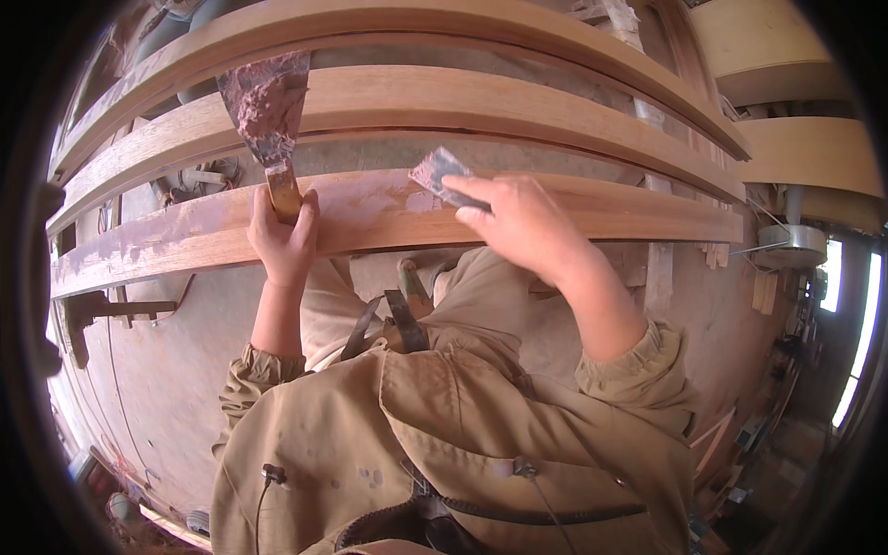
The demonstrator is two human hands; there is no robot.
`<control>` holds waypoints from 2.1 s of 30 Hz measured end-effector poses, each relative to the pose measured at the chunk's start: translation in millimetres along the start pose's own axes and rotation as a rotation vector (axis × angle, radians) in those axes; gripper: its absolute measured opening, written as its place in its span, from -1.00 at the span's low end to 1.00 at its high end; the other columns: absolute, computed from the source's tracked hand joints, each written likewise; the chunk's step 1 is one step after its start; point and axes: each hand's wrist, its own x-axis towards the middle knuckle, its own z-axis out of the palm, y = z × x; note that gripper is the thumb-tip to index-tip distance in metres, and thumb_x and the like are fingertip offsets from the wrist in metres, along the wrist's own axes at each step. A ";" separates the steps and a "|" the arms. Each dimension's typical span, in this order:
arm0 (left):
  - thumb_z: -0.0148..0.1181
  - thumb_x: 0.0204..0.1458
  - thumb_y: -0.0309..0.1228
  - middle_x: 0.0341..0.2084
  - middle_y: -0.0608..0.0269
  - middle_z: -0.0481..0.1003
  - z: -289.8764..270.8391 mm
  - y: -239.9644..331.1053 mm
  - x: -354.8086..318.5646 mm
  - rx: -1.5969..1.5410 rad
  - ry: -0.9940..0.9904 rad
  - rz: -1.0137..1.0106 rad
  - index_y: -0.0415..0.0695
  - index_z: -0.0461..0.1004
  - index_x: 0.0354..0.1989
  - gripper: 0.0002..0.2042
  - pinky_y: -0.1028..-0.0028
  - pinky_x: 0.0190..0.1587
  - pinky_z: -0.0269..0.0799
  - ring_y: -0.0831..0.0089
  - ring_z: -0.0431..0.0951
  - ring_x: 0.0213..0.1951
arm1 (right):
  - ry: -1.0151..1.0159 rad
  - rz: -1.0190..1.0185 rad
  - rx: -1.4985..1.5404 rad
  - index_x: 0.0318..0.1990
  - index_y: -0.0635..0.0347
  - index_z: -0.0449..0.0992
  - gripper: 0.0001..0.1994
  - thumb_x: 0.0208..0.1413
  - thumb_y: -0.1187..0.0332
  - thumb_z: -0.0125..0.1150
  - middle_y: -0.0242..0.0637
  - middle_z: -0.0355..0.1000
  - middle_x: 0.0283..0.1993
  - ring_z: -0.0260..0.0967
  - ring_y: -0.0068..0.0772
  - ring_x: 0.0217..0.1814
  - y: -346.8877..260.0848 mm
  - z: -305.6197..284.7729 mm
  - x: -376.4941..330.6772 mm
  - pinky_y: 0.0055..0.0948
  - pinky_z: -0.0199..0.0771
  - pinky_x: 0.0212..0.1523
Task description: The person applies a pinkish filler to a curved wooden plank using a putty knife and a scraper. They spread the filler along the surface and smooth it with the tools while working in a workshop.
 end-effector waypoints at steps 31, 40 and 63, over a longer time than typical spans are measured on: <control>0.25 -0.15 -0.39 -0.62 0.12 0.40 2.1 -2.8 0.0 0.067 -0.027 -0.035 -0.20 0.36 -0.38 -0.77 0.45 -0.47 0.37 0.28 0.40 -0.60 | -0.206 -0.152 -0.693 -0.16 -0.15 0.57 -0.77 0.01 0.33 0.12 -0.25 0.43 -0.36 0.40 -0.19 -0.22 -13.2 -20.7 53.5 -0.26 0.40 -0.22; 0.26 -0.15 -0.39 -0.62 0.11 0.39 3.4 -3.1 -0.6 0.090 -0.027 -0.027 -0.21 0.36 -0.39 -0.77 0.45 -0.47 0.37 0.27 0.38 -0.61 | -0.091 -0.135 -0.406 -0.07 -0.25 0.53 -0.71 0.02 0.31 0.13 -0.29 0.36 -0.40 0.34 -0.22 -0.31 32.4 -25.8 40.8 -0.28 0.34 -0.25; 0.26 -0.15 -0.38 -0.65 0.15 0.38 4.5 -0.7 0.6 0.135 0.001 0.012 -0.18 0.33 -0.46 -0.78 0.48 -0.49 0.35 0.36 0.38 -0.63 | -0.141 -0.200 -0.664 -0.12 -0.21 0.56 -0.75 0.02 0.32 0.12 -0.22 0.40 -0.36 0.39 -0.18 -0.28 10.6 -39.2 46.1 -0.24 0.38 -0.25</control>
